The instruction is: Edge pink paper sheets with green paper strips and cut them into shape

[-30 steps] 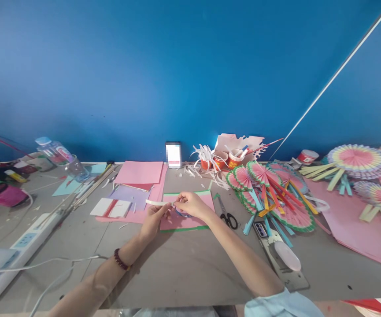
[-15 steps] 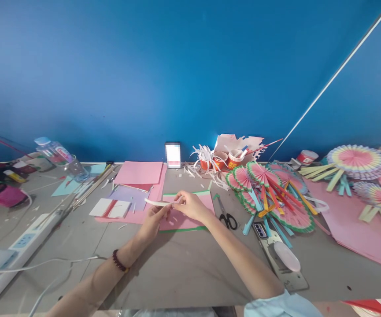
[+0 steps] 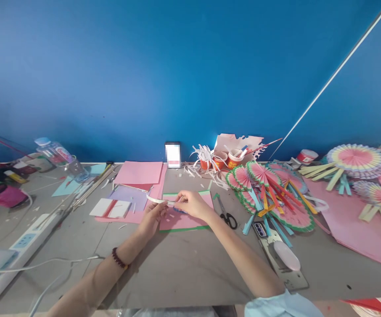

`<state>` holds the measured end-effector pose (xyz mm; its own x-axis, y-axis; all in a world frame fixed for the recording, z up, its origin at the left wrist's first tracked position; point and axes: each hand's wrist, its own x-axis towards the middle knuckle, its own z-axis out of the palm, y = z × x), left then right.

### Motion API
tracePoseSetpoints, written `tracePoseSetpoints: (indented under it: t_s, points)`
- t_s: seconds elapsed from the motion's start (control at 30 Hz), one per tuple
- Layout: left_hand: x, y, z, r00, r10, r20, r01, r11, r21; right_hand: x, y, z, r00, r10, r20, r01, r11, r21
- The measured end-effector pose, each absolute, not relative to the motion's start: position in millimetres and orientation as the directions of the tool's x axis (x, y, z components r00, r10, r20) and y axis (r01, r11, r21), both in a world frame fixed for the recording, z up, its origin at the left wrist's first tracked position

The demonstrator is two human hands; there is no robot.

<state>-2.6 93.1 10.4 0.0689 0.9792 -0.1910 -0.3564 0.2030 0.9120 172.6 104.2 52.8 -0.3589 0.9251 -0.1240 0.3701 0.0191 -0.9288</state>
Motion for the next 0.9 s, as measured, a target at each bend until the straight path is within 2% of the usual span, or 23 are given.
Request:
tracePoseSetpoints:
  t_s: [0.27,0.73,0.9]
  points:
    - [-3.4,94.3,8.4,0.096,0.971,-0.22,-0.394,0.24,0.887,172.0,105.3,51.4,-0.307,0.948,-0.088,0.488,0.077,-0.87]
    - [-4.2,94.9,8.1,0.116,0.969,-0.216,-0.356,0.244,0.902,173.5,104.1,54.9,-0.307,0.951,-0.033,0.541,0.146,-0.828]
    - [-4.4,93.1,12.8,0.126,0.971,-0.205,-0.392,0.239,0.889,176.9,106.3,51.4,-0.331,0.941,-0.065,0.538,0.132,-0.833]
